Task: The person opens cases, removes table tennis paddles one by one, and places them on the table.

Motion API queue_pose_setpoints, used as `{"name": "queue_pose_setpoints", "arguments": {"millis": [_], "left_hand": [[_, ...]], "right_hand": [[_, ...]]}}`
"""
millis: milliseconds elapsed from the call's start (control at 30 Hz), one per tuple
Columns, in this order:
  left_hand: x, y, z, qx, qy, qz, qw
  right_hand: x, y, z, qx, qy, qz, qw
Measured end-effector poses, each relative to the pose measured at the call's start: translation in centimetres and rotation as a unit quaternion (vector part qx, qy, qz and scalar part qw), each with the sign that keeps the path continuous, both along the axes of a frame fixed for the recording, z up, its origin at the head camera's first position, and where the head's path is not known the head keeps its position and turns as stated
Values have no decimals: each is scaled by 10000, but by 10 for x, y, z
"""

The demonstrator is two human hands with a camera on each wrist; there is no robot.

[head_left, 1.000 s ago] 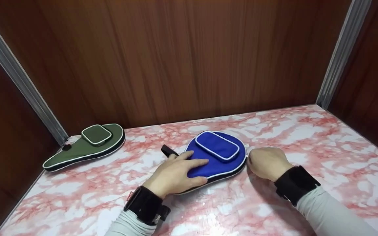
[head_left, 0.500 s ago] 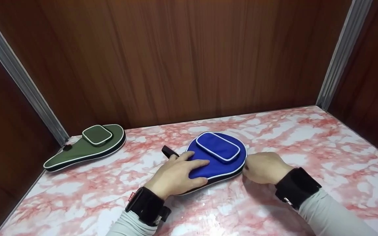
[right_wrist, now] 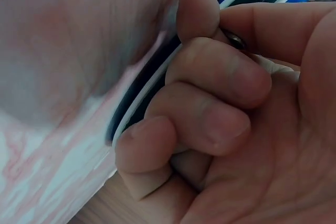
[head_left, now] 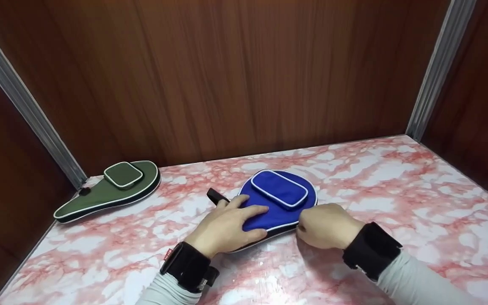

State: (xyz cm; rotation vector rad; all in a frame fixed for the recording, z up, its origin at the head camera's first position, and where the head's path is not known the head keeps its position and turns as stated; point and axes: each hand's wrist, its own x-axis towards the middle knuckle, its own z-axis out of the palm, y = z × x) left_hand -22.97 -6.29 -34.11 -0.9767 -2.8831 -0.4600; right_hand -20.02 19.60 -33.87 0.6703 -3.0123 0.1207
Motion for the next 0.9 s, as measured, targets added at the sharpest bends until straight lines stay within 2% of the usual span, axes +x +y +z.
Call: {"name": "queue_pose_setpoints", "arguments": {"millis": [233, 300, 467, 567, 700, 900], "left_hand": [[4, 9, 1, -69, -111, 233, 9996], [4, 10, 2, -34, -212, 123, 9997], [1, 9, 1, 224, -428, -515, 9975], [0, 9, -1, 242, -355, -631, 9971], [1, 11, -3, 108, -261, -494, 9984], [2, 10, -4, 97, -170, -503, 9985]], "right_hand": [[-6, 5, -4, -106, 158, -106, 9998], [-10, 9, -6, -148, 246, -254, 9993], [-21, 23, -12, -269, 334, -687, 9967], [-25, 26, -14, -288, 312, -793, 9959], [-24, 24, -14, -275, 382, -709, 9964], [-15, 17, -8, -174, 338, -419, 9984]]}}
